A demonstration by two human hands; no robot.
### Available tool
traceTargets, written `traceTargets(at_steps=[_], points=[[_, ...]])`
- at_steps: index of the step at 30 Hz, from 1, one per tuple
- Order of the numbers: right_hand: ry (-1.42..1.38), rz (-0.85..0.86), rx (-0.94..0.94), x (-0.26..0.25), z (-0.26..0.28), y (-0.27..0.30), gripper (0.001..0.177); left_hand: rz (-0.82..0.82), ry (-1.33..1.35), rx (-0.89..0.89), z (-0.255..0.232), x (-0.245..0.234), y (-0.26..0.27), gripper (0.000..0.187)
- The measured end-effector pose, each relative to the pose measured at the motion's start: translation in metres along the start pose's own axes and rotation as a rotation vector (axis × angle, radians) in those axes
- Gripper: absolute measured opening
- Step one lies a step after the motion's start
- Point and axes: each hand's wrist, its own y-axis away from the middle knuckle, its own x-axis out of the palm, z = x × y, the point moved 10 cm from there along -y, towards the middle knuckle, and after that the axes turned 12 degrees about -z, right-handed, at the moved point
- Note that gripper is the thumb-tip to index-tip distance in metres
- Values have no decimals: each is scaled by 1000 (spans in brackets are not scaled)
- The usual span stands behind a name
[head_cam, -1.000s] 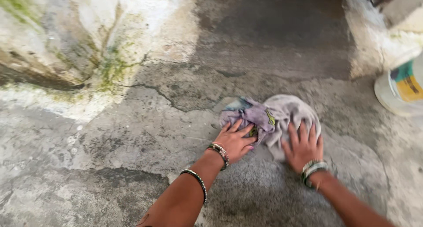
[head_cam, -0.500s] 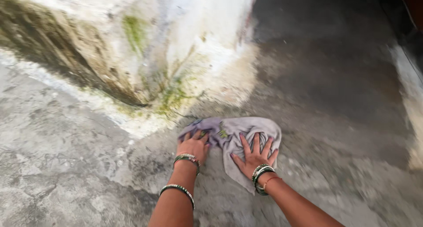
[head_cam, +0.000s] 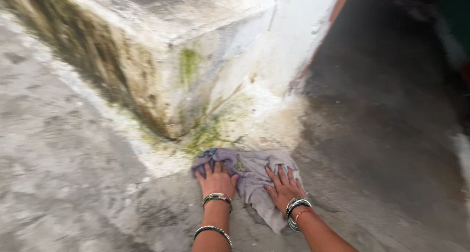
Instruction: The person wipes a concrete floor by hand with a cloth, repeatedly dipping the cloth into a bucket of water to clean the surface.
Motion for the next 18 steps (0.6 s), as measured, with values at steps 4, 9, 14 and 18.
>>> traceTargets(at_steps=[4, 9, 14, 18], points=[[49, -35, 58, 20, -80, 1, 67, 74, 24, 187, -58, 12, 15, 62], [173, 115, 316, 7, -194, 56, 72, 249, 65, 367, -164, 33, 41, 63], [150, 243, 594, -8, -286, 128, 74, 362, 0, 625, -264, 56, 87, 66], [243, 396, 742, 6, -372, 195, 78, 462, 56, 820, -338, 77, 132, 68]])
